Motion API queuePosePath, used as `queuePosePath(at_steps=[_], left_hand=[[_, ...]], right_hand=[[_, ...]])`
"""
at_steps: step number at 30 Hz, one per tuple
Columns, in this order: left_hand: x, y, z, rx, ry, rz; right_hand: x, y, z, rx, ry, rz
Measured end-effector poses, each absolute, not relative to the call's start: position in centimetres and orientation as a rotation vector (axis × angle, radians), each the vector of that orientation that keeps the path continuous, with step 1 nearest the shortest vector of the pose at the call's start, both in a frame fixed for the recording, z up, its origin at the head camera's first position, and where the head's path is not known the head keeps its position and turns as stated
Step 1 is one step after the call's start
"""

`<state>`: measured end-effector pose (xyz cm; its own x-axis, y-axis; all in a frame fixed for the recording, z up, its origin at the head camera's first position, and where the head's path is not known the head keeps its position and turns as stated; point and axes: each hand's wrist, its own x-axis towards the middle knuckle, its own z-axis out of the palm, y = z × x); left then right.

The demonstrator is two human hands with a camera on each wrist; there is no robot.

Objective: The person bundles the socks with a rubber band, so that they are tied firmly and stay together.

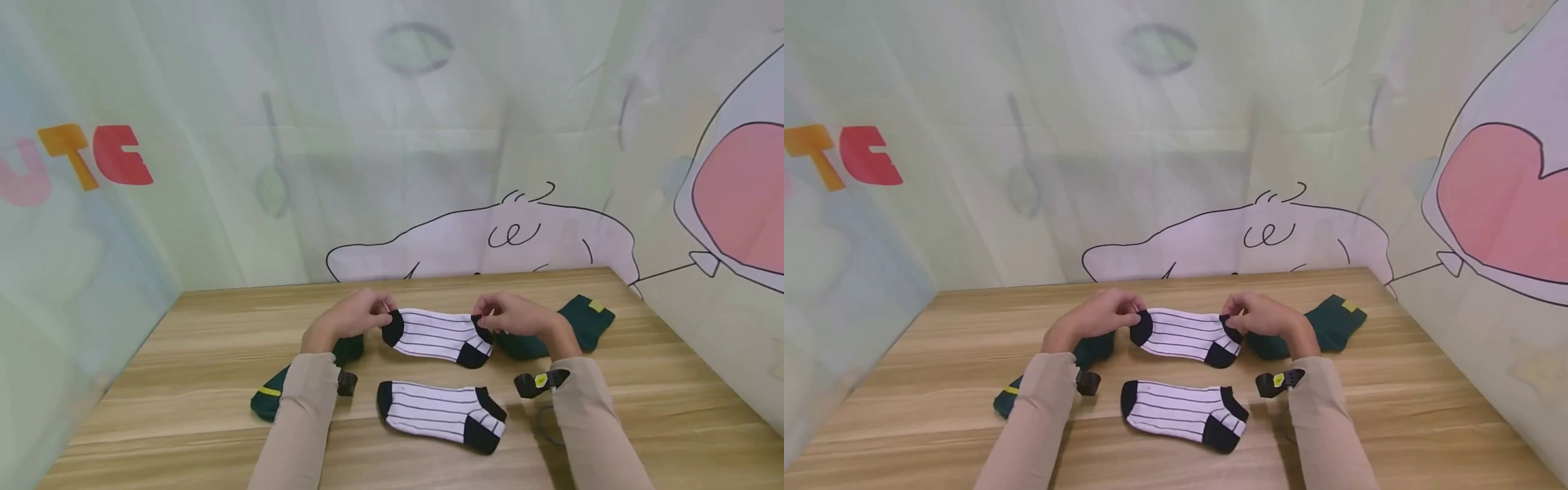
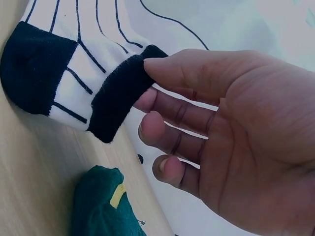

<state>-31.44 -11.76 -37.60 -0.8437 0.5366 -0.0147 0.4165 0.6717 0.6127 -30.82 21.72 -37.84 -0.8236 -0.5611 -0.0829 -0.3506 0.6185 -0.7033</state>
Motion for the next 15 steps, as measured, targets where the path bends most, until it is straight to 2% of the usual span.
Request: queuePosePath(at_steps=[15], left_hand=[[-31.42,-12.26,-37.15,0.847,2.634,0.991]], right_hand=[[-30.9,22.16,-37.48,-0.759,2.478,-1.074]])
